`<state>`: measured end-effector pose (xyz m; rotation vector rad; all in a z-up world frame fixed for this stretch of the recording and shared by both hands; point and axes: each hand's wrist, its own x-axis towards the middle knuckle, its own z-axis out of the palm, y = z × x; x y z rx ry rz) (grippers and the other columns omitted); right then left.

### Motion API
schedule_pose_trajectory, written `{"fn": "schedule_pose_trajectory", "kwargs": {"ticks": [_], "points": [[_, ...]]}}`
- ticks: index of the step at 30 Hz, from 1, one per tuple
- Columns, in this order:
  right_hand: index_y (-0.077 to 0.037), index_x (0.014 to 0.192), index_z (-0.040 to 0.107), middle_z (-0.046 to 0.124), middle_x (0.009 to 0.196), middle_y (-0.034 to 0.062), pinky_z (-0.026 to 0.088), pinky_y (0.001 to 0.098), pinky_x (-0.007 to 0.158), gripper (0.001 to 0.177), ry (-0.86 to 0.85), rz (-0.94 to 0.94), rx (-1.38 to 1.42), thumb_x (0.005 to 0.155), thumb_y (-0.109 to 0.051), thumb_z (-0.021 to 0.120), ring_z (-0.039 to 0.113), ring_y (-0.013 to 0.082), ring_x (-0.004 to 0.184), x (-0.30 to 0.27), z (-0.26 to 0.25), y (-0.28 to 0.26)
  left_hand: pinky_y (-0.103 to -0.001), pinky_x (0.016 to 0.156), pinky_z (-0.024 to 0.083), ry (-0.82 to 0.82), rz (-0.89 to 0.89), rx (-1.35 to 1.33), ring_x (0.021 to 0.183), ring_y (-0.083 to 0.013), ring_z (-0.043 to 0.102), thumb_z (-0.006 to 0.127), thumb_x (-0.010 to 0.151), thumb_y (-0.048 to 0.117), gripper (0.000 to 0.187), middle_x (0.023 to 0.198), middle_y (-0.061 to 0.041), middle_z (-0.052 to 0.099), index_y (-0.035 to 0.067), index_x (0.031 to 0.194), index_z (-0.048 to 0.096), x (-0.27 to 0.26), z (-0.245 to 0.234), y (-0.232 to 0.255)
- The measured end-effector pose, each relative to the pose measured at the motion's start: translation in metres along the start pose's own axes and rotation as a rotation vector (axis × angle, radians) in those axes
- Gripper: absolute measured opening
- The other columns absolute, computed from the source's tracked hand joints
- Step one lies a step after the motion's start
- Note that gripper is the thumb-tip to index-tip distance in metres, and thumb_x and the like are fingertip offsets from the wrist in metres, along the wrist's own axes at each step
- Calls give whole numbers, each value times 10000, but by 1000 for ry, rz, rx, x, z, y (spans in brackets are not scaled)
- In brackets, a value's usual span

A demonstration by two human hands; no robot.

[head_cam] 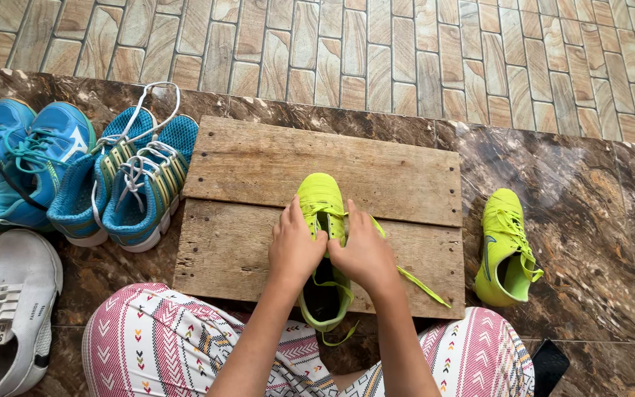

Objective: The person laces a pair of neon green soccer shoes placed on a small wooden board. They thread the laces through the eyelets, pull them tight, and tie a knot on one shoe, then repeat the process on the second shoe.

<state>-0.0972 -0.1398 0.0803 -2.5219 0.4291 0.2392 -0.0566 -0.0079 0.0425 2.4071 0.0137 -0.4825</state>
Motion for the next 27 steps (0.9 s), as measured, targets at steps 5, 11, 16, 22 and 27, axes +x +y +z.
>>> {"fn": "schedule_pose_trajectory", "kwargs": {"ticks": [5,11,16,22,27], "points": [[-72,1541,346,541,1413,185,485,472,1028,832,-125,96,-121,845,-405,656,602,376,1230,0,-10,-18,-507,1063,446,-12,31,20,1377,-414,434,682,846,274,853,1531,-183,397,117,1567,253,6,8,-7],[-200,1485,525,710,1206,200,544,485,928,588,-77,223,-41,906,-216,625,689,397,1058,-13,5,-6,-473,1052,472,-35,71,-32,1298,-395,541,643,831,171,816,1523,-183,450,131,1578,318,10,1,-14],[-160,1450,529,705,1189,236,556,433,882,516,-30,57,180,940,-117,600,725,378,972,-12,4,23,-400,1049,476,-167,123,-232,1268,-324,592,638,791,116,780,1466,-176,532,133,1536,408,19,-23,-30],[-221,1476,512,695,1246,198,541,429,874,549,-80,63,349,942,-144,616,723,326,1046,-10,-7,21,-379,1037,517,-320,195,-447,1259,-299,660,607,786,111,783,1419,-173,611,126,1544,408,33,-35,-40],[-242,1385,525,697,1326,116,568,442,861,484,-23,221,162,919,-212,654,741,330,963,-25,-8,-12,-441,1060,462,-183,85,-24,1316,-341,543,672,802,305,862,1558,-144,412,172,1570,305,15,-22,-15]]}}
